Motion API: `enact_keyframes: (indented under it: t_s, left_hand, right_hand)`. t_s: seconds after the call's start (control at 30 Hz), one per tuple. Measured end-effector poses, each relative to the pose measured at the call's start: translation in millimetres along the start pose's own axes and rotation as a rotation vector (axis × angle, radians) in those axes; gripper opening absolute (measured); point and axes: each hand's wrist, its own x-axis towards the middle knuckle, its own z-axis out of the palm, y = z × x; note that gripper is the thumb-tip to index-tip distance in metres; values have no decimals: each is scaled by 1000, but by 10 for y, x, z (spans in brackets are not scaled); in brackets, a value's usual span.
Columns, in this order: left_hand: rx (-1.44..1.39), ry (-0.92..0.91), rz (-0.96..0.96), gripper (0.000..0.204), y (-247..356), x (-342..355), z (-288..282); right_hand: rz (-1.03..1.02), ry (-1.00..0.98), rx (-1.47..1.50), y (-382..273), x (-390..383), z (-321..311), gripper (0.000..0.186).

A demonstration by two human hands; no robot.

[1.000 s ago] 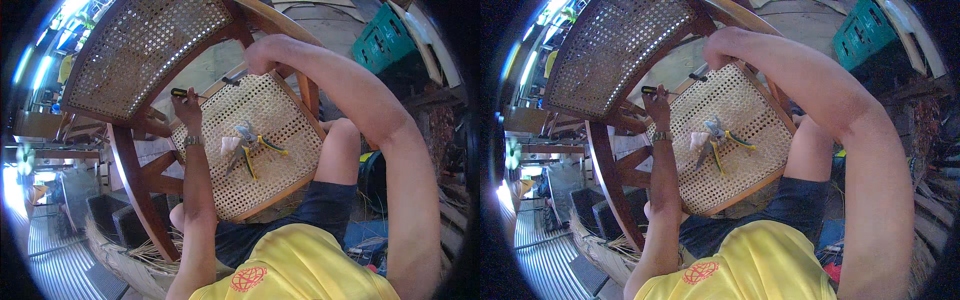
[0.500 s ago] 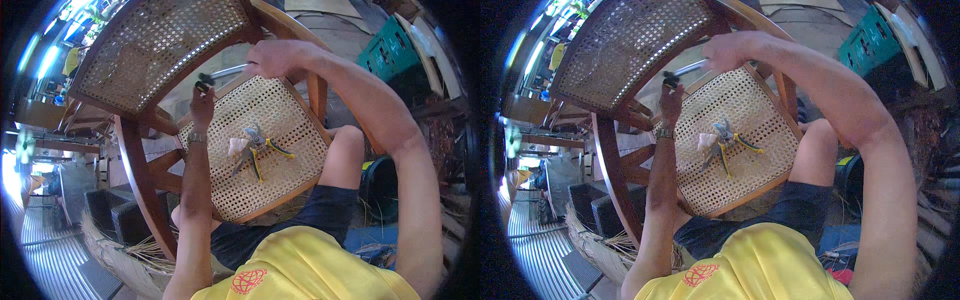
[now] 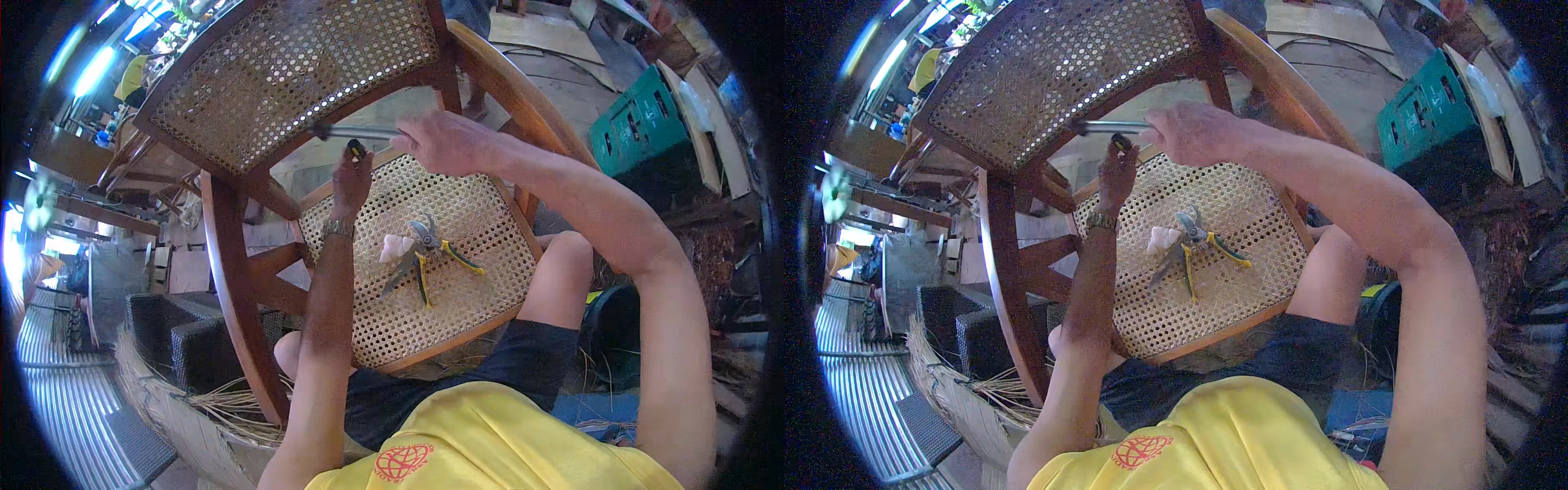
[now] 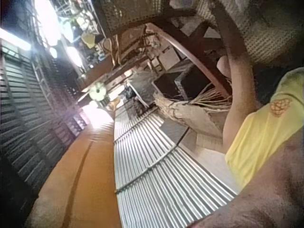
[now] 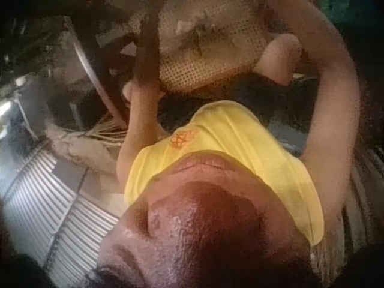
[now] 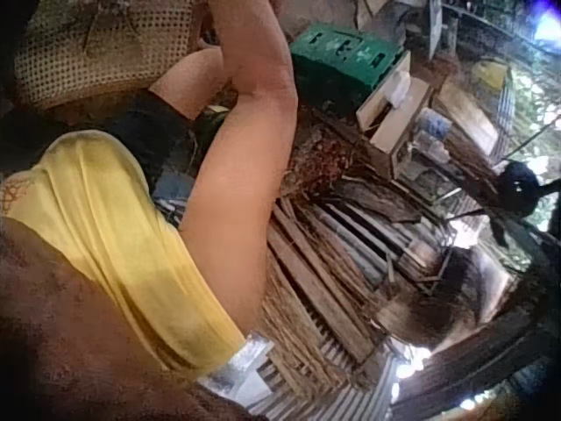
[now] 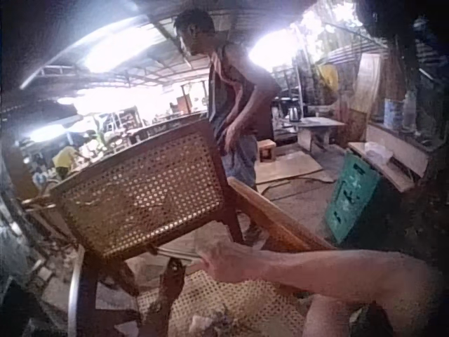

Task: Repairing the woven cane seat of a wooden chair using a hammer, pliers, and punch.

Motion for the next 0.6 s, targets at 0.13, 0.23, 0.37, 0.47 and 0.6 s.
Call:
enact_keyframes:
  t_s: [0.13, 0.23, 0.37, 0.47, 0.6]
  left_hand:
    - [-120, -13, -10, 23, -21, -3, -13]
    - [-144, -52, -38, 22, -48, 11, -4]
    - [-11, -25, -38, 23, -71, 5, 47]
    - [-133, -41, -25, 26, -52, 10, 26]
    - [-463, -200, -190, 25, -1, 73, -114]
  right_hand:
    - [-8, 70, 54, -34, -22, 75, 30]
    - [-31, -207, -264, 22, 42, 107, 29]
    - [65, 52, 18, 22, 56, 163, 29]
    - [-62, -311, -231, 39, 108, 72, 33]
    - [10, -224, -118, 234, 85, -195, 32]
